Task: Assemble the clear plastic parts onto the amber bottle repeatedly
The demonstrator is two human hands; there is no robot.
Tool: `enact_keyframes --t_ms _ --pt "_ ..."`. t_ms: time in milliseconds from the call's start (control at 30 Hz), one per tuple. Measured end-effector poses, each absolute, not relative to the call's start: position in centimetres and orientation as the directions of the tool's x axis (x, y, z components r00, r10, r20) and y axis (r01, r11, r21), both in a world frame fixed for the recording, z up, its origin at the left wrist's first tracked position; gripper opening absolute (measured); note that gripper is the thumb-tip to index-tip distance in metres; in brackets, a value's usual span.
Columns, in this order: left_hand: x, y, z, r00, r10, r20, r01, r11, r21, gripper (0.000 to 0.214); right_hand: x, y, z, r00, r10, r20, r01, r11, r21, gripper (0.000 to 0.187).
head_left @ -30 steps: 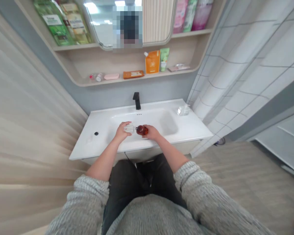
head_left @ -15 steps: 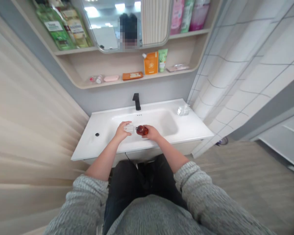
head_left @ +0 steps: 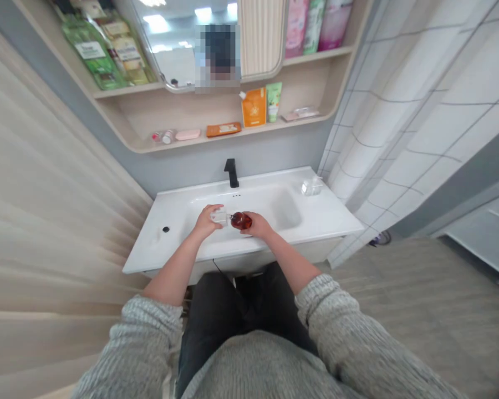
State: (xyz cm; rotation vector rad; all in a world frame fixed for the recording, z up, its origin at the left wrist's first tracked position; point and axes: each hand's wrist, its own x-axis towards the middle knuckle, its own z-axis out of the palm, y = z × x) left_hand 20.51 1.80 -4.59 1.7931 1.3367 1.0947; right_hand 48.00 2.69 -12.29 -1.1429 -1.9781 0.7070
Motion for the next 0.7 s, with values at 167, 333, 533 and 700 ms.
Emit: enact_keyframes --t_ms 167,333,533,700 --pt "20.5 2.1 -4.4 0.143 0.961 0.238 0.449 -0.277 0.849 0.082 48.0 2.7 -12.5 -0.327 0.889 0.320 0.481 0.448 -0.754 0.078" --pt "20.5 2.0 -4.0 0.150 0.959 0.240 0.469 -0.283 0.837 0.082 48.0 2.8 -12.6 -0.327 0.880 0.344 0.450 0.465 -0.762 0.078" --pt "20.6 1.9 -3.2 0.177 0.954 0.243 0.495 -0.299 0.816 0.080 48.0 2.7 -12.4 -0.316 0.887 0.337 0.453 0.453 -0.768 0.077" --pt "20.7 1.9 -2.8 0.186 0.951 0.247 0.495 -0.308 0.813 0.078 48.0 2.5 -12.2 -0.312 0.887 0.339 0.441 0.452 -0.776 0.078"
